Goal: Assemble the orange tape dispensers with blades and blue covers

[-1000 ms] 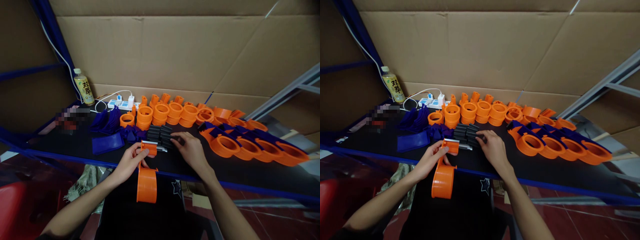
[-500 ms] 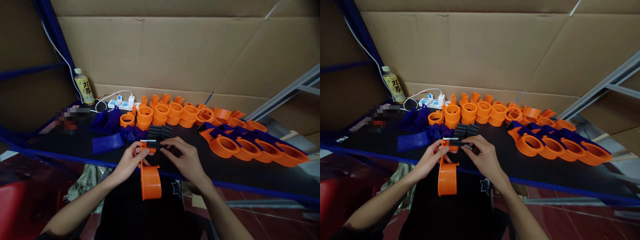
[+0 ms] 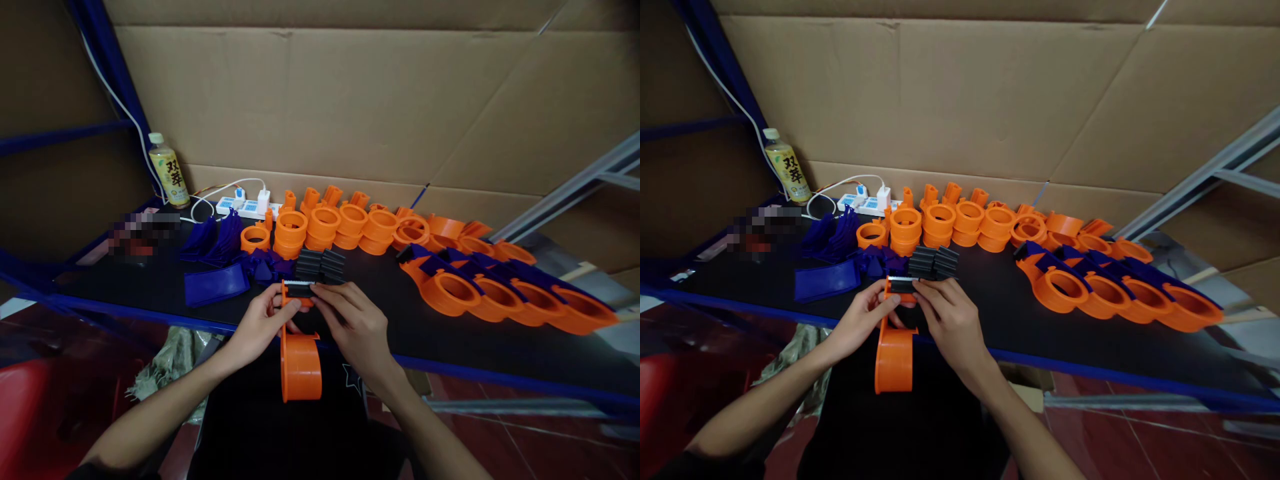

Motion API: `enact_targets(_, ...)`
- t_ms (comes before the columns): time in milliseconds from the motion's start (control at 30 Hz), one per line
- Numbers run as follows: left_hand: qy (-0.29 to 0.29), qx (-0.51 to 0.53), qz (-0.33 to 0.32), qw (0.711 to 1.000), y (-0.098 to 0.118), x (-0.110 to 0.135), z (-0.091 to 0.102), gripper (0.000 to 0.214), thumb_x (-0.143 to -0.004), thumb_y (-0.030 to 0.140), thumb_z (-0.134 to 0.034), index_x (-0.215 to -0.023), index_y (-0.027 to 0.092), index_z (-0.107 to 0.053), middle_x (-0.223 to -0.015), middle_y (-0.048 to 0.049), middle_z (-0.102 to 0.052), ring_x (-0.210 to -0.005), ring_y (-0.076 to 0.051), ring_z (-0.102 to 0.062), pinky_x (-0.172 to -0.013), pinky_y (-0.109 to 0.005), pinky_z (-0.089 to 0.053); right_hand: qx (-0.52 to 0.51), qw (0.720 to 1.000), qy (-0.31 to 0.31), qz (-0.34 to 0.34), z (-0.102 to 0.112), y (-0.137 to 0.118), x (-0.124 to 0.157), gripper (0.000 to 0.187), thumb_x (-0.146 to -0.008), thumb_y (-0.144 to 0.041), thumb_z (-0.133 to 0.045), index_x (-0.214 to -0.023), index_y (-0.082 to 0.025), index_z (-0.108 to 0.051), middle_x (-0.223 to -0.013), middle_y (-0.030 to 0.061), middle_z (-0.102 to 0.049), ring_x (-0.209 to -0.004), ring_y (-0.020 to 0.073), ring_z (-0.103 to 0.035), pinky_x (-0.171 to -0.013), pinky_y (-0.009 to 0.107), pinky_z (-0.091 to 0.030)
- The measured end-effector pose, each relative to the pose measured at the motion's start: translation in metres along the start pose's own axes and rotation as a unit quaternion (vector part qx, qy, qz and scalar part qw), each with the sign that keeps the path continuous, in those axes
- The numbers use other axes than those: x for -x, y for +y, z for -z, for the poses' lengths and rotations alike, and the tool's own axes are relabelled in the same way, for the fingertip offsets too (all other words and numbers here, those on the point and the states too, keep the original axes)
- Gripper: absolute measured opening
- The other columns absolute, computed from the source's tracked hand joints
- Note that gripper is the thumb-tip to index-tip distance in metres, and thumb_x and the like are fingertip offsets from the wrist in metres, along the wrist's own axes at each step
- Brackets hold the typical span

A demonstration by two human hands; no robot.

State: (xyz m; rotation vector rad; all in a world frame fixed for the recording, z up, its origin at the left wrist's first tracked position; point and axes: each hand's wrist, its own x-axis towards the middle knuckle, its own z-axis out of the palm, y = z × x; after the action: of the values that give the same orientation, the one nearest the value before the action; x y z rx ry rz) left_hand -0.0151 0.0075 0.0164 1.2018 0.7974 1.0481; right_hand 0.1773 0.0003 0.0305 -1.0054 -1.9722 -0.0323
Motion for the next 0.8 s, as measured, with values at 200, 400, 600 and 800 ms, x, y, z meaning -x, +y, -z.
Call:
enact_targets(200, -0.009, -0.007, -0.015, 1.0, -0.003, -0.001, 0.001, 0.039, -0.089, 0.046, -0.066, -0.113, 0.016, -0.058, -0.099, -0.0109, -0.075, -0.063, -0.016, -0.071, -0.061, -0.026, -0.056, -0.016, 0.999, 0.01, -0.046, 0.001, -0.008, -0.003, 0.02, -0.092, -0.016, -0.064, -0.109, -0.022, -0.071, -0.099, 0.0053, -0.075, -0.088, 0.0194, -0.068, -0.078, 0.036, -0.057)
enact_targets(400, -0.001, -0.011, -0.029, 1.0, -0.005, -0.001, 0.001, 0.04, -0.088, 0.046, -0.066, -0.113, 0.016, -0.059, -0.099, -0.01, -0.075, -0.066, -0.016, -0.071, -0.065, -0.028, -0.058, -0.04, 0.994, 0.021, -0.098, 0.002, -0.012, -0.004, 0.011, -0.088, -0.02, -0.07, -0.099, -0.021, -0.072, -0.091, 0.0035, -0.073, -0.077, 0.0166, -0.066, -0.071, 0.032, -0.054)
enact_targets(600, -0.003, -0.007, -0.024, 1.0, -0.004, 0.0, 0.0, 0.041, -0.087, 0.045, -0.068, -0.114, 0.015, -0.06, -0.097, -0.0089, -0.074, -0.063, -0.014, -0.068, -0.066, -0.028, -0.058, -0.066, 0.989, 0.02, -0.133, 0.001, -0.012, -0.005, 0.008, -0.088, -0.023, -0.071, -0.095, -0.022, -0.073, -0.088, 0.0029, -0.072, -0.071, 0.0147, -0.065, -0.064, 0.029, -0.053)
enact_targets(800, -0.002, -0.001, -0.01, 1.0, -0.002, 0.0, 0.001, 0.039, -0.086, 0.045, -0.069, -0.11, 0.016, -0.06, -0.097, -0.0083, -0.073, -0.061, -0.014, -0.068, -0.062, -0.027, -0.055, -0.022, 0.998, 0.024, -0.051, -0.004, -0.01, -0.003, 0.01, -0.09, -0.018, -0.068, -0.099, -0.021, -0.072, -0.092, 0.0047, -0.076, -0.081, 0.0191, -0.068, -0.074, 0.034, -0.055)
